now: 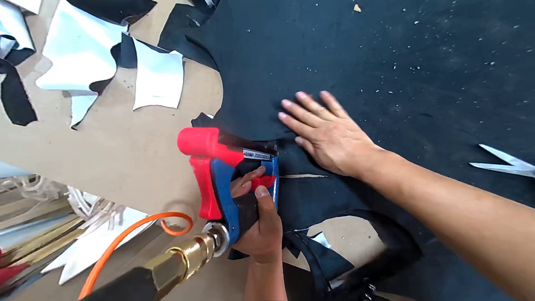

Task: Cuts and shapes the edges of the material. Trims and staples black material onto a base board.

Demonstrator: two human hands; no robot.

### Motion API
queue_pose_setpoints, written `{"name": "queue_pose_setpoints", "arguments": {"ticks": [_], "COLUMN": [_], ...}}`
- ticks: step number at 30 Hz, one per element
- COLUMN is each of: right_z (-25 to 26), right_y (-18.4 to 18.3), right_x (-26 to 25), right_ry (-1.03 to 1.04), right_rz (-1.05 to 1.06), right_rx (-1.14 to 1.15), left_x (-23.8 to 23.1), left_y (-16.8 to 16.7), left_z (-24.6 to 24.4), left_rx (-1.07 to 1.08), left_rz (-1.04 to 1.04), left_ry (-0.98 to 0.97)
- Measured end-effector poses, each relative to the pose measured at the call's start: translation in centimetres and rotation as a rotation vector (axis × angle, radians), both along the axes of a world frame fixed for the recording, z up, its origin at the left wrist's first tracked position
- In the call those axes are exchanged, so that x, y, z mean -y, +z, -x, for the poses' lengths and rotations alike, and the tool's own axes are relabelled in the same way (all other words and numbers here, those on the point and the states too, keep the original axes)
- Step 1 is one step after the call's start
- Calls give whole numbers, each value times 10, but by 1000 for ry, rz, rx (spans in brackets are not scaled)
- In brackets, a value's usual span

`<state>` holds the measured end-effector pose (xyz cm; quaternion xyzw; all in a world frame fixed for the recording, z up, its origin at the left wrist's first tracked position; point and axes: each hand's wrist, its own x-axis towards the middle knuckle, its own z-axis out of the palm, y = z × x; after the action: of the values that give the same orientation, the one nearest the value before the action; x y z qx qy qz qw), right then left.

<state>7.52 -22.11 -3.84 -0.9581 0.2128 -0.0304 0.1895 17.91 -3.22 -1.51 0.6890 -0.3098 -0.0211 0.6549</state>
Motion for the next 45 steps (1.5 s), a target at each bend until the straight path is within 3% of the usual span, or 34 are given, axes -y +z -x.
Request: {"name": "queue_pose_setpoints", "arguments": {"ticks": [10,21,27,31,36,45], "right_z": [10,12,12,15,25,20], "right_y": [-2,-6,-4,-5,-6,-6], "right_x": [-4,-4,-5,-8,-19,-20], "right_ry": [-90,-87,-93,-100,-259,-243], "right_rz": [37,40,41,33,65,57], "right_rx": [-63,-49,-41,-19,-46,-58], "left_x": [9,24,31,33,32,34], "left_y": [0,3,-1,0,-1,1], "left_z": [16,39,54,55,56,51], "left_rx": [89,45,119,106,75,124], "left_rz": [-45,-32,-88,-57,-19,-61], "left_ry": [19,-38,70,21,-15,-105]}}
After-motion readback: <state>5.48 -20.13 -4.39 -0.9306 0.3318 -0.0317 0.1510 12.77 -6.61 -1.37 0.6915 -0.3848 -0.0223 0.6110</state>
